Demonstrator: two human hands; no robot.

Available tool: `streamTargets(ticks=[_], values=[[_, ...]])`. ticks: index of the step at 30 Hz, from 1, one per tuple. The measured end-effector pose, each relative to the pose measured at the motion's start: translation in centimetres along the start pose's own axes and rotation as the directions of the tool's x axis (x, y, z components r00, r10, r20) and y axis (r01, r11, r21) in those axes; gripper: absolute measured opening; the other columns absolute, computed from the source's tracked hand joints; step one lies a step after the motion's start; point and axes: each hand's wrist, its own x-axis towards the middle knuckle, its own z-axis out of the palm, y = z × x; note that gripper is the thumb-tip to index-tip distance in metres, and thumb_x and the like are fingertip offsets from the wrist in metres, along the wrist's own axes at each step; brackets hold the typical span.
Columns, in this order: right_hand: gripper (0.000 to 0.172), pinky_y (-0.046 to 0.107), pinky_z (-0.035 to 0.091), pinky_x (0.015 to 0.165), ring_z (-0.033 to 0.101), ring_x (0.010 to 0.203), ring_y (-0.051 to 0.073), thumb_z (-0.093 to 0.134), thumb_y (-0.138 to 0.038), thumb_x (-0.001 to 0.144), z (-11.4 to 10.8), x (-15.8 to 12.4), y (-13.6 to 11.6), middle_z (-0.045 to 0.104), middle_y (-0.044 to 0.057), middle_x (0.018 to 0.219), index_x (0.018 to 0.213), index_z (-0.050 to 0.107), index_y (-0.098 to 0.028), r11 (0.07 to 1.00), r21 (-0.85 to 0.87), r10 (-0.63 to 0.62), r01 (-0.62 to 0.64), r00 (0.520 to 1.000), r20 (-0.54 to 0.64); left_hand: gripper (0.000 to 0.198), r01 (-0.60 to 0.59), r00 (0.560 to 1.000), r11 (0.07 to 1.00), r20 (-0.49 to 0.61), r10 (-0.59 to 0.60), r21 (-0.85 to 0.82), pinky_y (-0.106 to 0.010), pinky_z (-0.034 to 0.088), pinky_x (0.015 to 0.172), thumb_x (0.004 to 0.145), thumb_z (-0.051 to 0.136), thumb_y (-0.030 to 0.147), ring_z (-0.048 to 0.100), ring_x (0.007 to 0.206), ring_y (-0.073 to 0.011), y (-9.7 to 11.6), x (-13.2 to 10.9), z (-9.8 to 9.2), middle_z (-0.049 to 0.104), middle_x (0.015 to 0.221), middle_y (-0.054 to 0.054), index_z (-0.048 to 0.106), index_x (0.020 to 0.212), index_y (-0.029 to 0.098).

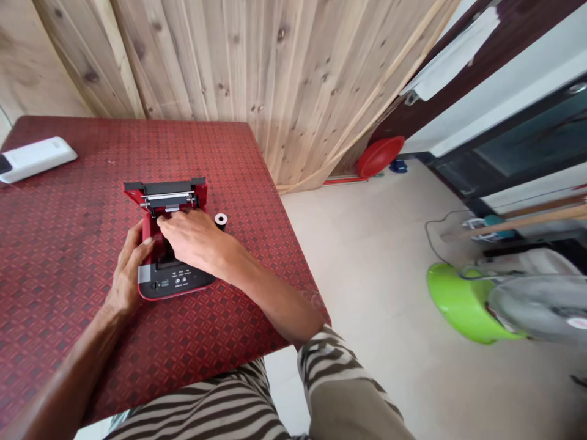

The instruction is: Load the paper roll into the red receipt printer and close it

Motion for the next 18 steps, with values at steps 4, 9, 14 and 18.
streamTargets(ticks=[4,9,14,18], values=[[0.036,0.043,0.062,0.089,0.08,0.105,0.03,0.05,0.0,0.105,-1.0,-1.4,-0.2,0.081,0.018,0.12,0.136,0.067,-0.008,1.0,0.016,-0.017,0.017,1.0,-0.022,0.067,-0.009,1.0,0.999,0.007,0.009,0.034,-0.052,0.035,0.134,0.093,0.069,0.059,0.053,0.154,-0.0376,0.3,0.0,0.0,0.064,0.159,-0.013,0.063,0.148,0.021],[0.018,0.041,0.062,0.096,0.077,0.103,0.025,0.07,-0.014,0.103,-3.0,-7.0,0.9,0.082,0.008,0.116,0.121,0.071,-0.017,0.947,0.294,-0.056,0.126,0.97,-0.236,0.062,0.011,1.0,0.998,-0.005,-0.011,0.063,-0.051,0.036,0.134,0.094,0.069,0.059,0.054,0.154,-0.0374,0.4,-0.1,-0.2,0.066,0.155,-0.011,0.066,0.144,0.023],[0.024,0.04,0.062,0.096,0.076,0.104,0.022,0.086,-0.034,0.096,0.4,-13.5,4.5,0.08,0.003,0.113,0.117,0.075,-0.026,0.712,0.68,0.215,0.176,0.867,-0.45,0.061,0.062,0.998,0.994,-0.036,-0.059,0.087,-0.051,0.042,0.132,0.094,0.071,0.056,0.056,0.151,-0.0376,0.4,-0.2,-0.4,0.07,0.149,-0.008,0.067,0.147,0.025],[0.025,0.036,0.061,0.089,0.076,0.1,0.021,0.083,-0.027,0.09,6.3,-14.4,5.7,0.081,0.003,0.109,0.114,0.075,-0.024,0.539,0.842,0.512,0.006,0.792,-0.333,0.065,0.075,0.997,0.988,-0.04,-0.07,0.134,-0.053,0.039,0.134,0.094,0.071,0.057,0.056,0.151,-0.0391,0.6,-0.1,-0.5,0.069,0.153,-0.009,0.068,0.149,0.024]])
